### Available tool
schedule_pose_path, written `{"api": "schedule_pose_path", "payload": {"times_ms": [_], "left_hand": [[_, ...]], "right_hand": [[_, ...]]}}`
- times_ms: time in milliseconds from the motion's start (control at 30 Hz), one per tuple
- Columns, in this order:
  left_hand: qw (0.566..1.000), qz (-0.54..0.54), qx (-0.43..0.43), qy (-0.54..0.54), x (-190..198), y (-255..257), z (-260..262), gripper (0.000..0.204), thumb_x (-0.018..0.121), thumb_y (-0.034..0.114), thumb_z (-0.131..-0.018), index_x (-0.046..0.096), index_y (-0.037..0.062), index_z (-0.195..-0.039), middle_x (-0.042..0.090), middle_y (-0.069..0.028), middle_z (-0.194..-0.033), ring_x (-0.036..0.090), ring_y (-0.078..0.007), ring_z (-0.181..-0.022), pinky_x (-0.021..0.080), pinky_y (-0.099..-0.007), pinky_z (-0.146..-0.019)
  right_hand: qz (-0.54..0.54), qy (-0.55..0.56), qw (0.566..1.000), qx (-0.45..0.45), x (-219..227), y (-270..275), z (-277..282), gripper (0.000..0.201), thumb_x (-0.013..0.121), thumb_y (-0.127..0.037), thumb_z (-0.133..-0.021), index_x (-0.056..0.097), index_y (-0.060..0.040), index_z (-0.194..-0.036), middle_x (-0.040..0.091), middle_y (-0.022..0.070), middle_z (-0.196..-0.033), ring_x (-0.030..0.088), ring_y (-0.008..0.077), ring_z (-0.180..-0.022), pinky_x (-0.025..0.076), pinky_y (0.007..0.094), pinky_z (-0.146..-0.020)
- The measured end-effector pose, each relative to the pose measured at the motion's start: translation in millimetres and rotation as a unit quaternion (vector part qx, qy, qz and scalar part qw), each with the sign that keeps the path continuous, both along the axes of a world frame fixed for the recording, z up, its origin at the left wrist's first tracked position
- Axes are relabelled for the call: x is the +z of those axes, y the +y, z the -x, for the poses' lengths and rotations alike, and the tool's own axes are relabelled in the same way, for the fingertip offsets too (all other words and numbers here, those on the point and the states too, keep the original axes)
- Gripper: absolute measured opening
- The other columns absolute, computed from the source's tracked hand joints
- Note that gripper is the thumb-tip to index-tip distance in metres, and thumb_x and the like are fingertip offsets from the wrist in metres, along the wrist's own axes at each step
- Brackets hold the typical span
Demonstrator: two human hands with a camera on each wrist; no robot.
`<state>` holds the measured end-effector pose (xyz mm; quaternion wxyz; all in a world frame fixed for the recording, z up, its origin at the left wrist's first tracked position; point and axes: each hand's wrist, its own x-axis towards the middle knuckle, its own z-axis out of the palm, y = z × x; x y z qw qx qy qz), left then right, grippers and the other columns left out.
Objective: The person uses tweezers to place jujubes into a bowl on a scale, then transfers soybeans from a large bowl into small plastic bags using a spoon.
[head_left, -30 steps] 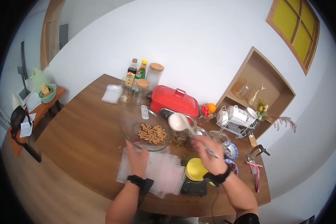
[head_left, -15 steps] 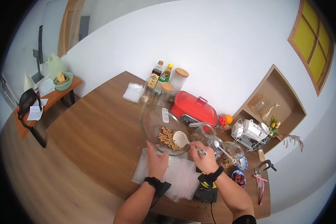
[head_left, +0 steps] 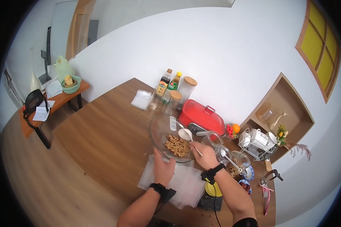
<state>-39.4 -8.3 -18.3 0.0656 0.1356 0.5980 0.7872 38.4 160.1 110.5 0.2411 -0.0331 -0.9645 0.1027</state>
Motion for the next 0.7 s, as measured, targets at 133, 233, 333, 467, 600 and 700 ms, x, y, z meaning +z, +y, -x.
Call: {"api": "schedule_pose_path", "payload": {"times_ms": [133, 233, 333, 467, 600, 700], "left_hand": [[1.0, 0.017, -0.002, 0.001, -1, 0, -1, 0.103, 0.077, 0.017, -0.091, 0.015, -0.0034, -0.171, 0.064, -0.0198, -0.139, 0.072, -0.0227, -0.085, 0.059, -0.0354, -0.077], [1.0, -0.006, -0.009, -0.008, -4, 2, -3, 0.104, 0.078, 0.019, -0.093, 0.012, -0.0046, -0.171, 0.065, -0.0204, -0.14, 0.072, -0.0215, -0.079, 0.06, -0.0348, -0.074], [1.0, -0.004, -0.011, -0.001, -2, 0, -3, 0.105, 0.078, 0.019, -0.094, 0.01, -0.0055, -0.171, 0.065, -0.0205, -0.141, 0.072, -0.0205, -0.077, 0.06, -0.0343, -0.073], [1.0, -0.001, -0.015, 0.002, 3, -1, -3, 0.105, 0.077, 0.018, -0.094, 0.011, -0.0063, -0.171, 0.064, -0.02, -0.143, 0.072, -0.0204, -0.078, 0.06, -0.0344, -0.073], [0.999, -0.022, -0.024, 0.007, 10, -5, -3, 0.103, 0.076, 0.015, -0.093, 0.012, -0.0055, -0.171, 0.064, -0.0196, -0.142, 0.072, -0.0208, -0.082, 0.059, -0.034, -0.076], [1.0, 0.001, -0.019, 0.011, 4, -5, -2, 0.103, 0.076, 0.014, -0.091, 0.014, -0.0049, -0.171, 0.065, -0.0191, -0.14, 0.071, -0.0211, -0.084, 0.059, -0.0339, -0.078]], "right_hand": [[0.097, -0.032, 0.995, 0.01, 15, -9, -27, 0.025, 0.068, -0.022, -0.104, 0.072, -0.0122, -0.127, 0.075, 0.0217, -0.093, 0.073, 0.0454, -0.085, 0.059, 0.05, -0.075], [0.331, -0.043, 0.942, -0.022, 15, -3, -42, 0.026, 0.063, -0.024, -0.111, 0.071, -0.0036, -0.124, 0.08, 0.0161, -0.089, 0.078, 0.0287, -0.079, 0.061, 0.0363, -0.071], [0.486, -0.023, 0.873, -0.029, 25, -4, -48, 0.032, 0.055, -0.026, -0.115, 0.068, 0.0029, -0.12, 0.081, 0.014, -0.09, 0.078, 0.0177, -0.076, 0.06, 0.0277, -0.068], [0.599, 0.008, 0.799, -0.053, 19, -3, -35, 0.03, 0.052, -0.025, -0.115, 0.065, 0.0019, -0.121, 0.08, 0.0176, -0.091, 0.078, 0.0217, -0.072, 0.059, 0.0281, -0.065], [0.685, 0.057, 0.725, -0.051, 3, -2, -17, 0.03, 0.052, -0.026, -0.115, 0.064, 0.0006, -0.122, 0.08, 0.0186, -0.094, 0.079, 0.0231, -0.076, 0.06, 0.0295, -0.065], [0.656, 0.093, 0.747, -0.064, 1, 0, -5, 0.029, 0.053, -0.026, -0.115, 0.064, -0.0006, -0.124, 0.081, 0.0167, -0.097, 0.079, 0.021, -0.077, 0.059, 0.0288, -0.065]]}}
